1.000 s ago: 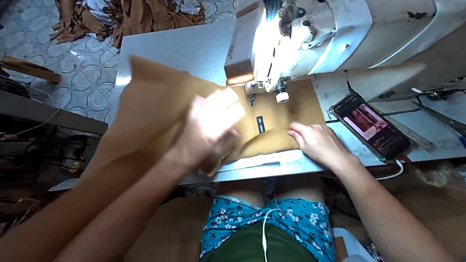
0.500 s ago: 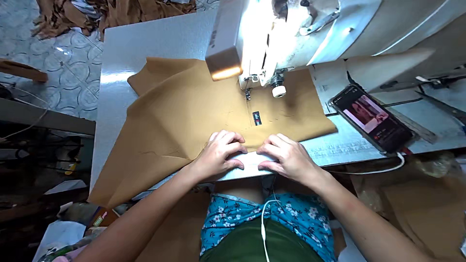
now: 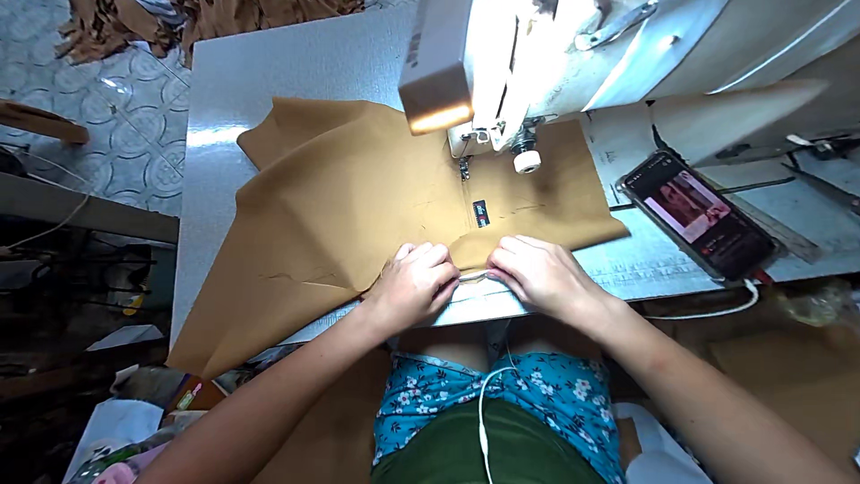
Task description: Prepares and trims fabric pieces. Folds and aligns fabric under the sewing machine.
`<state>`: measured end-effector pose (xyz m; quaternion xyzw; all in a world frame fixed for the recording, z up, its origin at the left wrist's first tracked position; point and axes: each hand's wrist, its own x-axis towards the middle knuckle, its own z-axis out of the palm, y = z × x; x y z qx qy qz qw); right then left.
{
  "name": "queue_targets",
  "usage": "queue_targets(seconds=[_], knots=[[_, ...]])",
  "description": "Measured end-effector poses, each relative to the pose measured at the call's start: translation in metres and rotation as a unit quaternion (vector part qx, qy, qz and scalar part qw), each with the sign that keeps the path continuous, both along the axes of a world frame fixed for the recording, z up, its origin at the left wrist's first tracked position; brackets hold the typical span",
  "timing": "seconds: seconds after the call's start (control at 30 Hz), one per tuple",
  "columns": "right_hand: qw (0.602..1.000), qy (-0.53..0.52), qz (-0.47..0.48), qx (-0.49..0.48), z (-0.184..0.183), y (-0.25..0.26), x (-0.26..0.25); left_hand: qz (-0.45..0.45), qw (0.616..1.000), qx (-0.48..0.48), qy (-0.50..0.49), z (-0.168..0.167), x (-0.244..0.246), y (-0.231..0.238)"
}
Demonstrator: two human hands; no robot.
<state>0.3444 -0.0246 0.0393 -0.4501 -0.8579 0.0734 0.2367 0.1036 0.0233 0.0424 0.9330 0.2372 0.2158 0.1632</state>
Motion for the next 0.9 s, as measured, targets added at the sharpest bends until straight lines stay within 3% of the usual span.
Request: queue_targets(seconds=[0.13, 0.37, 0.5, 0.67, 0.9], knots=[[0.999, -0.003, 0.038, 0.031, -0.003, 0.001, 0.004, -0.003, 1.0, 0.017, 0.013, 0.001, 0.001, -0.004], [0.997, -0.025, 0.045, -0.062, 0.009, 0.011, 0.008, 0.01, 1.0, -0.026, -0.013, -0.001, 0.002, 0.0], [0.996, -0.024, 0.074, 0.034, 0.003, 0.005, 0.006, -0.015, 0.999, 0.03, 0.012, 0.0, 0.0, -0.004], [0.984, -0.032, 0.117, 0.13, -0.008, -0.009, 0.014, -0.048, 0.98, 0.186, 0.057, 0.0, -0.015, -0.021], [0.995, 0.044, 0.087, 0.009, -0.009, -0.007, 0.021, -0.056, 0.998, 0.004, -0.014, -0.006, -0.024, -0.005]])
